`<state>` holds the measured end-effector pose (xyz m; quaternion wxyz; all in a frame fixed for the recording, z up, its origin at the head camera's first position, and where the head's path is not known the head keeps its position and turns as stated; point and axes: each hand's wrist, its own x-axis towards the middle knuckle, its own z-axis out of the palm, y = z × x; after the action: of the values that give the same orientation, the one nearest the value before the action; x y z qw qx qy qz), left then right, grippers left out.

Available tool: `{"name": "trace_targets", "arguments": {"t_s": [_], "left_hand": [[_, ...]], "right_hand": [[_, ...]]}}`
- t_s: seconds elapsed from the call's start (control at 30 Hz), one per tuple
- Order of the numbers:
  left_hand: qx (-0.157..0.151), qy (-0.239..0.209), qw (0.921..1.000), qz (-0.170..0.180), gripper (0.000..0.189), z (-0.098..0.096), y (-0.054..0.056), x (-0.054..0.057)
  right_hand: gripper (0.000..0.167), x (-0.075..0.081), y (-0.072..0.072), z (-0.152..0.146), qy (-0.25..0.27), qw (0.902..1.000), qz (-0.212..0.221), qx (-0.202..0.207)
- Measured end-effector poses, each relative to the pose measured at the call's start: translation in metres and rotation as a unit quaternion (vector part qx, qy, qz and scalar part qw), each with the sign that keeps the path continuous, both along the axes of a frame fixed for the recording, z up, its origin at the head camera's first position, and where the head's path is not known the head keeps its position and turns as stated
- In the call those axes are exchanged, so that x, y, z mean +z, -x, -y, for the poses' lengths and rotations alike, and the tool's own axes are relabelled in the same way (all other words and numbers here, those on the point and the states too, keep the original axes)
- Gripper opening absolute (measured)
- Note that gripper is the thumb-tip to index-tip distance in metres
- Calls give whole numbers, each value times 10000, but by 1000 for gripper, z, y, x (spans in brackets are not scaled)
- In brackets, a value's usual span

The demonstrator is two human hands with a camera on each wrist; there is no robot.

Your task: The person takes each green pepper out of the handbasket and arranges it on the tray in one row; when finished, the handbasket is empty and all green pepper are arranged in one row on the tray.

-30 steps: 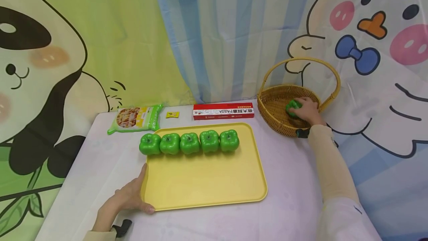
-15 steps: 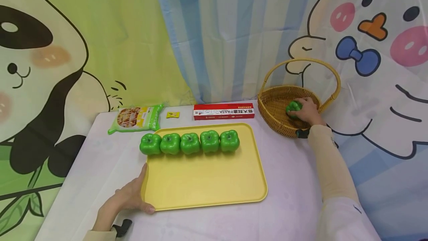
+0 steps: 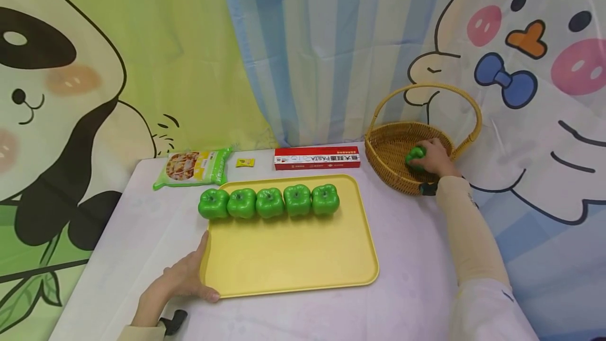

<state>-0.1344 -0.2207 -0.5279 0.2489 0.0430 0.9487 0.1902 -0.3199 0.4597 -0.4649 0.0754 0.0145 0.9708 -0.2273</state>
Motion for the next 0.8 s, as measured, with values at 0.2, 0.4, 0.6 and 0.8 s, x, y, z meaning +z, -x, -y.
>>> {"name": "trace_targets", "arguments": {"t_s": [0.2,0.4,0.6,0.8], "left_hand": [[-2,-22,10000,29,167,-1,-1,3],[35,-39,9999,102,167,-1,-1,4],[25,-19,9999,131,166,0,-2,5],[-10,-69,9999,100,166,0,-1,4]], "right_hand": [[66,6,-4,-1,-156,9995,-98,237],[65,14,-10,2,-160,9992,-108,339],[69,24,-12,8,-60,9985,-372,403],[68,38,-18,20,280,9977,-533,305]]}}
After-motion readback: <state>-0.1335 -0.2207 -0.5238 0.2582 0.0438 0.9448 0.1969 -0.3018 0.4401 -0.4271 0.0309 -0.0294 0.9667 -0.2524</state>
